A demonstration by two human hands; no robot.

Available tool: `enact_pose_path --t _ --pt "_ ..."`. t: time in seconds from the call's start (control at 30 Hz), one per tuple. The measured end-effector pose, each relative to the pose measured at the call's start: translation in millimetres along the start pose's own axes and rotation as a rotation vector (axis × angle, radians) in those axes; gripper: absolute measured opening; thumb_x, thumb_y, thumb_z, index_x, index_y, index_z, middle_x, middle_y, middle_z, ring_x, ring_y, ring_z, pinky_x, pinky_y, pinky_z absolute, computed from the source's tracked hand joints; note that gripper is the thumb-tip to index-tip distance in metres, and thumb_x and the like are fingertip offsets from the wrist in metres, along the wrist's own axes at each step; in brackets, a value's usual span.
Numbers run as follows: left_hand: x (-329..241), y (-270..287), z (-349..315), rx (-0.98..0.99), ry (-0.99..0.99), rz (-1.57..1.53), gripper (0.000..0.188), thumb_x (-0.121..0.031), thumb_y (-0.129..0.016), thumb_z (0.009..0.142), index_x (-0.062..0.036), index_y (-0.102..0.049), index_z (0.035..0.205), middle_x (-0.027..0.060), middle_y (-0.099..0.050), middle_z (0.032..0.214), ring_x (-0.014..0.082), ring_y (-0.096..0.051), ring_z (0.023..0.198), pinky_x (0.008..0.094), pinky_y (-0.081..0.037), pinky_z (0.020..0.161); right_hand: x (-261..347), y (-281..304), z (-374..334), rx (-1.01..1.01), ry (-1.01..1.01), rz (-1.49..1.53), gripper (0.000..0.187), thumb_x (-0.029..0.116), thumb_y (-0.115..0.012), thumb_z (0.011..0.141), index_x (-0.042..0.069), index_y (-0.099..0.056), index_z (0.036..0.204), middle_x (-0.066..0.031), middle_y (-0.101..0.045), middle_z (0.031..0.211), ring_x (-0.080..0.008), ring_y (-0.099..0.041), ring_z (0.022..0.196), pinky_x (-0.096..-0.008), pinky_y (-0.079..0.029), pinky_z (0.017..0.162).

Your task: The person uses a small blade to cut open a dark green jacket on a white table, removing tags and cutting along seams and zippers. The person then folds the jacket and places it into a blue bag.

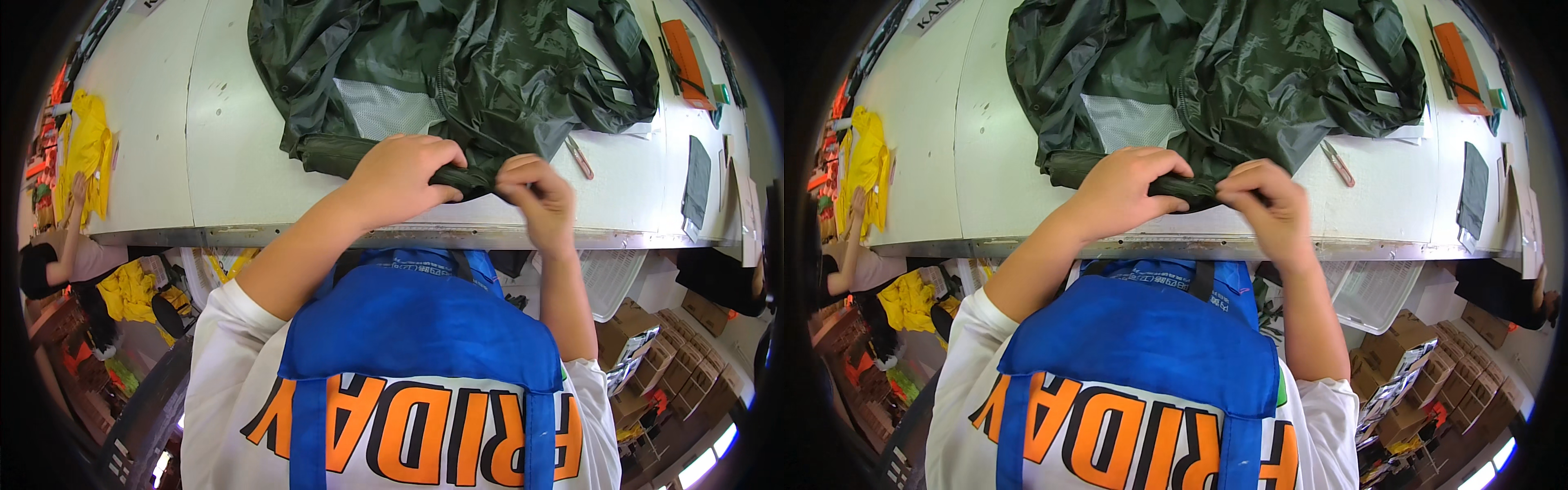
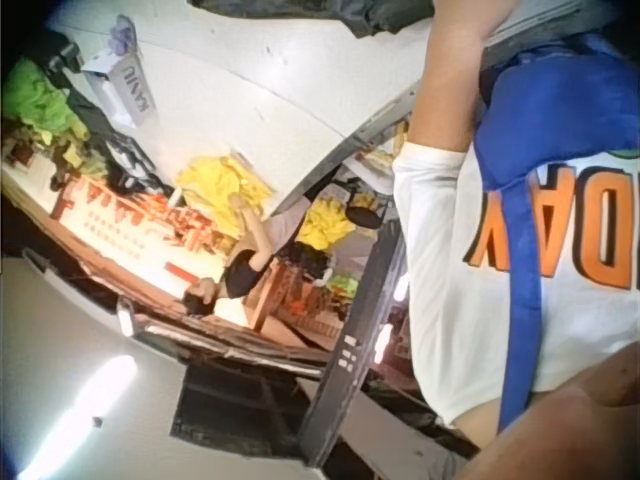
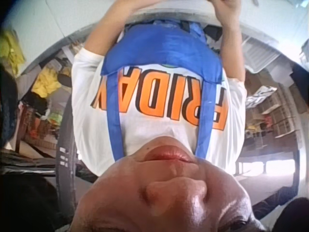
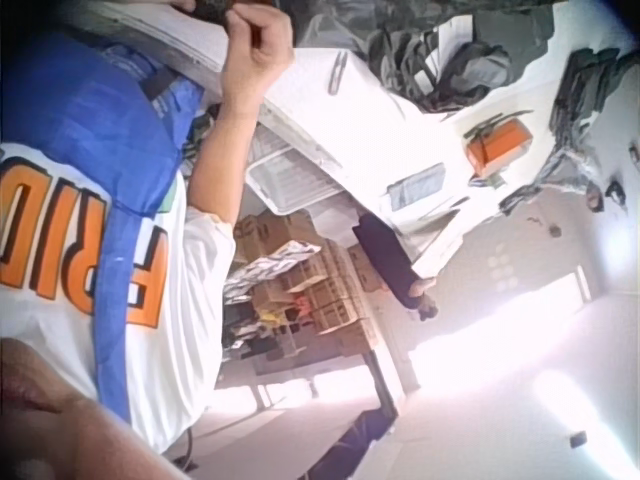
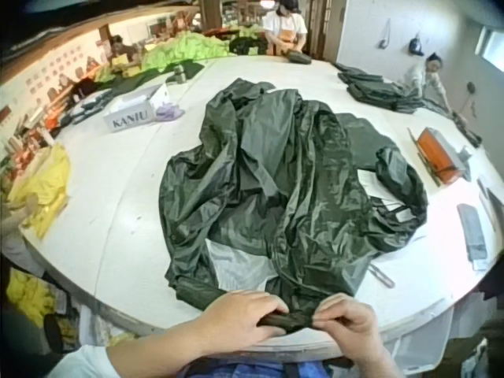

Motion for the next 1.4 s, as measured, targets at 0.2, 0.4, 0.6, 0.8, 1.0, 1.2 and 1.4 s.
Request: enact_pose_path --t 0.2,0.4,0.6,0.8,1.0,1.2,1.4 --pt "8 10 8 0.037 0.120 -0.149 0.033 -0.017 -0.076 0.072 -0.0058 -0.063 0.101 0.0064 -0.064 0.083 0.0168 -0.059 0.075 0.0279 -0.046 0.066 -83 197 -31 -0.624 -0.140 -1.118 0.038 0.012 -0.061 0.085 0.003 -0.053 0.121 -0.0150 -0.059 0.110 -0.0271 -0.056 0.105 -0.0379 -0.042 0.091" --pt "4 21 14 -0.047 0.094 -0.287 0.027 -0.012 -0.073 0.075 -0.0055 -0.065 0.100 0.0056 -0.064 0.090 0.0160 -0.059 0.078 0.0264 -0.046 0.071 -150 210 -56 -0.343 -0.536 -1.150 0.029 0.011 -0.056 0.085 0.007 -0.057 0.114 -0.0166 -0.056 0.108 -0.0339 -0.055 0.100 -0.0444 -0.043 0.086" --pt "17 20 17 -0.038 0.149 -0.428 0.021 -0.010 -0.068 0.080 -0.0009 -0.065 0.099 0.0046 -0.063 0.096 0.0137 -0.058 0.083 0.0248 -0.045 0.077 -8 132 -51 -0.768 -0.129 -0.357 0.026 0.006 -0.048 0.093 -0.001 -0.056 0.117 -0.0081 -0.060 0.096 -0.0101 -0.053 0.067 -0.0210 -0.044 0.058" --pt "22 24 18 -0.074 0.261 -0.562 0.021 -0.013 -0.067 0.085 0.0017 -0.065 0.100 0.0003 -0.065 0.087 0.0063 -0.055 0.078 0.0217 -0.045 0.073 56 -12 -16 -0.414 0.256 -0.623 0.043 -0.007 -0.066 0.077 0.004 -0.062 0.118 -0.0083 -0.053 0.087 -0.0154 -0.051 0.072 -0.0248 -0.044 0.060" --pt "19 22 15 -0.057 0.262 -0.667 0.021 -0.013 -0.066 0.085 0.0006 -0.066 0.102 -0.0008 -0.064 0.085 0.0050 -0.053 0.077 0.0214 -0.044 0.070 48 -10 -13 -0.476 0.272 -0.615 0.044 -0.004 -0.071 0.075 0.004 -0.063 0.118 -0.0067 -0.053 0.088 -0.0145 -0.050 0.069 -0.0261 -0.044 0.058" --pt "15 22 13 -0.060 0.264 -0.679 0.021 -0.013 -0.067 0.085 0.0008 -0.067 0.101 -0.0010 -0.064 0.085 0.0053 -0.053 0.077 0.0216 -0.044 0.070 48 -10 -15 -0.474 0.266 -0.576 0.045 -0.006 -0.070 0.074 0.005 -0.063 0.118 -0.0065 -0.054 0.088 -0.0141 -0.050 0.069 -0.0257 -0.044 0.059" --pt "14 21 14 -0.053 0.267 -0.685 0.021 -0.013 -0.067 0.085 0.0011 -0.066 0.100 -0.0009 -0.064 0.088 0.0056 -0.053 0.079 0.0213 -0.043 0.072 44 -6 -17 -0.466 0.218 -0.511 0.046 -0.006 -0.071 0.074 0.007 -0.064 0.117 -0.0055 -0.054 0.087 -0.0136 -0.050 0.069 -0.0252 -0.044 0.059"
Point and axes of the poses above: each hand's wrist, its own z-axis towards the middle knuckle, its own y-axis out of the back of the hand, x = y × z, the point moved 10 cm from there along z, towards the middle knuckle
